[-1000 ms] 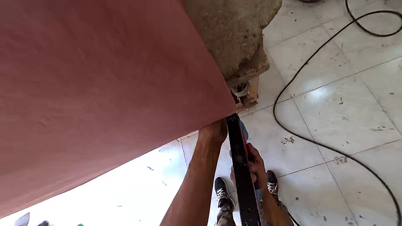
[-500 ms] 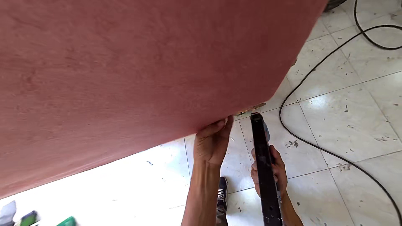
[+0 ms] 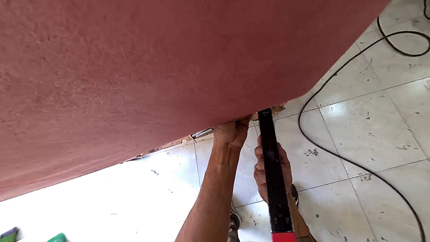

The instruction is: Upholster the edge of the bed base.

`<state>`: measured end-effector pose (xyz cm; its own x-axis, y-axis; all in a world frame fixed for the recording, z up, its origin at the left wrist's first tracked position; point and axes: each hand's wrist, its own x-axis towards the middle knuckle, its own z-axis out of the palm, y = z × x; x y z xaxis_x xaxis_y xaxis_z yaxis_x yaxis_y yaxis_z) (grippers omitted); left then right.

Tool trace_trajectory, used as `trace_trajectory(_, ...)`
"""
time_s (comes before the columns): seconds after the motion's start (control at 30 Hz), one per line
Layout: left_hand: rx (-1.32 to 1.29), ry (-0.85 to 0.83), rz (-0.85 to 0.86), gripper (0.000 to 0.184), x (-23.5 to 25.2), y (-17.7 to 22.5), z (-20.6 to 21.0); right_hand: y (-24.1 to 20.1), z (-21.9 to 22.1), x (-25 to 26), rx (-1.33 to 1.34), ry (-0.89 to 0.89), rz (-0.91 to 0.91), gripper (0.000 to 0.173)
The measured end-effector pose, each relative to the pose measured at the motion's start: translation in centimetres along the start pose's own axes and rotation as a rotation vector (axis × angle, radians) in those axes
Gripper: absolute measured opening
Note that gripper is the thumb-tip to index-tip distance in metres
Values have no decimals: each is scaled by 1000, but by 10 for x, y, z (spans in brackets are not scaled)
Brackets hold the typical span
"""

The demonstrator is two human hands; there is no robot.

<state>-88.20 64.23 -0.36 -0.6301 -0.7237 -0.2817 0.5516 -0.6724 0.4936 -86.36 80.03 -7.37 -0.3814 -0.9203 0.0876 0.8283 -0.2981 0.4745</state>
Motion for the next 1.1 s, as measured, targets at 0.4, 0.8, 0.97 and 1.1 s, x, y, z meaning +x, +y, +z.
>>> trace_trajectory(0.4,591,-2,91,20,-24,57,-28,60,-7,14,-16,70,191,35)
trace_trajectory(0.8,-46,72,112,16,-24,96,-69,61,-60,0,37,8,5,42)
trace_trajectory(0.97,-7,15,102,13,-17,103,-74,107,-52,20,29,73,43,38)
trace_trajectory(1.1,286,-15,211,15,-11,114,-86,130,-68,27,48,72,82,37)
